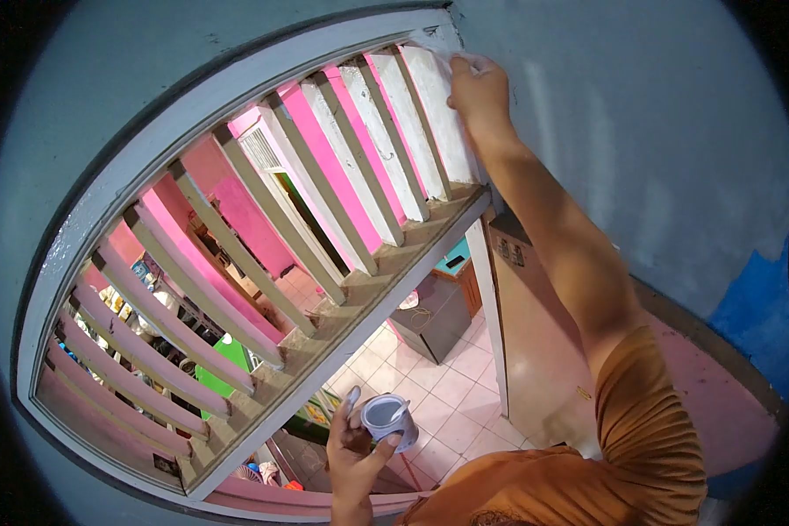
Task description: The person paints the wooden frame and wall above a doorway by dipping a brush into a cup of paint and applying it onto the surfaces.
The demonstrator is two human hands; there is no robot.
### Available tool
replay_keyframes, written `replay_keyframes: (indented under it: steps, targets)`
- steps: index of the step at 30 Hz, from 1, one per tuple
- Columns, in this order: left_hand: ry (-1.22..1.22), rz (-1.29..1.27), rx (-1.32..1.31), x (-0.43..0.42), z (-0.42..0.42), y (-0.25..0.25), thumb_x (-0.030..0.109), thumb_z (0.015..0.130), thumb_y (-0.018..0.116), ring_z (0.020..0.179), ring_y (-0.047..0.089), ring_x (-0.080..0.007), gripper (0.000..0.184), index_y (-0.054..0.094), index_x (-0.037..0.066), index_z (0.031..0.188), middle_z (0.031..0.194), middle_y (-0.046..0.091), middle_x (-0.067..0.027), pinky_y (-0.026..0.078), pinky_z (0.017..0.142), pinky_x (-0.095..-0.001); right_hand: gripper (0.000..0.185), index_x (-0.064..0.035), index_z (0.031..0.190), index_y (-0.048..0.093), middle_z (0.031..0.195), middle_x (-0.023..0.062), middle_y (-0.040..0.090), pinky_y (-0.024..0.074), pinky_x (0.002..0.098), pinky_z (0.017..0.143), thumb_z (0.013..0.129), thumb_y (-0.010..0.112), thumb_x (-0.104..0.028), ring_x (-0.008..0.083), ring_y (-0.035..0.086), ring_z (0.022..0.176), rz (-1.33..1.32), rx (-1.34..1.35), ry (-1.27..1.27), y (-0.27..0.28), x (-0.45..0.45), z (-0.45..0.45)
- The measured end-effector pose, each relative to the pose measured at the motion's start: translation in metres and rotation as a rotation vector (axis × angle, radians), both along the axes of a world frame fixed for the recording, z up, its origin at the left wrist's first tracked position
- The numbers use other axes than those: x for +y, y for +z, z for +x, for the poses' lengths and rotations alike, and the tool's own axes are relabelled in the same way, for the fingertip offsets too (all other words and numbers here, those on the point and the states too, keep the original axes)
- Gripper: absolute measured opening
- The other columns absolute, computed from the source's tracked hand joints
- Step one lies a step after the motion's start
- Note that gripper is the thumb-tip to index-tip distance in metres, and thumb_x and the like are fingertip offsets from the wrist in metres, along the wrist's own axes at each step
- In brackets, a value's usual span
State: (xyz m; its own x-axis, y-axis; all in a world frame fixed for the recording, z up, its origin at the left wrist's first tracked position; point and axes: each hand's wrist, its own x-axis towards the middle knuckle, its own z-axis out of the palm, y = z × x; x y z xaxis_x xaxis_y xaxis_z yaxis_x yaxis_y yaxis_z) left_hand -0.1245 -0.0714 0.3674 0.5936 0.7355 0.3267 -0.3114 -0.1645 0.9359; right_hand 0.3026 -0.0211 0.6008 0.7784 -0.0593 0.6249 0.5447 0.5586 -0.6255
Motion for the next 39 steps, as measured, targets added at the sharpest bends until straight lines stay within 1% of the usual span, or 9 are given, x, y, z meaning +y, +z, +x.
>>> replay_keyframes:
  steps: [7,9,14,20,22,31,34,36,39]
  targets:
    - [-0.013,-0.008,-0.019,0.0,0.003,-0.005,-0.007,0.078,0.078,0.117,0.063,-0.0271,0.082,0.035,-0.004,0.148,0.124,0.065,-0.0219,0.047,0.103,-0.0422,0.03,0.0039,0.11,0.069,0.067,0.0006,0.057,0.042,0.0233,0.053,0.094,0.064,-0.021,0.0079,0.05,0.056,0.005,-0.16,0.366,-0.009,-0.037,-0.084]
    - [-0.01,-0.021,-0.009,-0.001,0.005,-0.006,-0.008,0.078,0.078,0.116,0.063,-0.0272,0.082,0.035,-0.004,0.148,0.124,0.065,-0.022,0.047,0.103,-0.042,0.024,0.0075,0.103,0.068,0.078,0.0094,0.067,0.0485,0.03,0.063,0.094,0.06,-0.013,0.0113,0.06,0.072,-0.023,-0.21,0.406,-0.009,-0.039,-0.101]
    - [-0.008,-0.025,0.001,-0.006,0.009,-0.005,-0.008,0.078,0.078,0.116,0.063,-0.0273,0.082,0.035,-0.004,0.148,0.125,0.064,-0.022,0.048,0.102,-0.0418,0.019,0.0033,0.103,0.07,0.067,0.0114,0.063,0.0473,0.0298,0.058,0.095,0.062,-0.012,0.0125,0.056,0.059,0.021,-0.624,0.284,-0.015,-0.032,-0.125]
    - [-0.032,0.001,-0.007,-0.007,0.009,-0.007,-0.009,0.078,0.078,0.117,0.063,-0.028,0.081,0.035,-0.005,0.147,0.125,0.064,-0.0222,0.048,0.102,-0.0421,0.023,0.0001,0.111,0.069,0.068,-0.0048,0.052,0.0401,0.0209,0.052,0.098,0.061,-0.017,0.003,0.046,0.056,-0.024,-0.461,0.5,-0.01,-0.036,-0.127]
    - [-0.011,-0.042,0.001,-0.009,0.008,-0.007,-0.008,0.078,0.078,0.117,0.063,-0.028,0.08,0.036,-0.006,0.147,0.125,0.064,-0.022,0.048,0.102,-0.0418,0.023,-0.0001,0.109,0.069,0.067,-0.0038,0.053,0.04,0.0209,0.053,0.097,0.064,-0.018,0.0038,0.047,0.057,-0.049,-0.237,0.582,-0.007,-0.046,-0.113]
    - [-0.035,-0.007,0.007,-0.007,0.007,-0.011,-0.007,0.079,0.078,0.117,0.063,-0.027,0.081,0.036,-0.006,0.147,0.126,0.064,-0.0209,0.049,0.102,-0.0411,0.03,0.006,0.104,0.07,0.078,0.0025,0.062,0.0456,0.0289,0.06,0.09,0.067,-0.021,0.0125,0.055,0.065,-0.067,0.009,0.181,-0.005,-0.033,0.03]
    - [-0.014,-0.001,0.009,-0.007,0.007,-0.014,-0.005,0.079,0.078,0.116,0.063,-0.0259,0.081,0.035,-0.005,0.148,0.127,0.063,-0.0196,0.048,0.102,-0.0399,0.033,0.0061,0.105,0.071,0.086,0.0069,0.069,0.0503,0.0322,0.071,0.091,0.066,-0.023,0.0183,0.061,0.075,-0.047,-0.082,-0.206,-0.007,-0.034,0.05]
    - [-0.02,-0.015,-0.002,-0.003,0.007,-0.019,-0.005,0.079,0.078,0.116,0.063,-0.0254,0.082,0.035,-0.005,0.148,0.127,0.063,-0.0188,0.049,0.102,-0.0393,0.031,0.0021,0.096,0.072,0.096,0.0259,0.072,0.0538,0.0438,0.086,0.087,0.064,-0.026,0.0405,0.071,0.095,-0.058,-0.181,-0.351,-0.005,-0.037,0.05]
    - [-0.04,-0.039,-0.014,-0.001,0.008,-0.027,-0.005,0.08,0.078,0.116,0.063,-0.0245,0.082,0.035,-0.004,0.149,0.128,0.063,-0.0174,0.049,0.101,-0.0381,0.031,0.001,0.098,0.072,0.099,0.0264,0.072,0.0536,0.0455,0.086,0.088,0.064,-0.027,0.0426,0.07,0.096,-0.144,-0.25,-0.425,-0.002,-0.036,0.04]
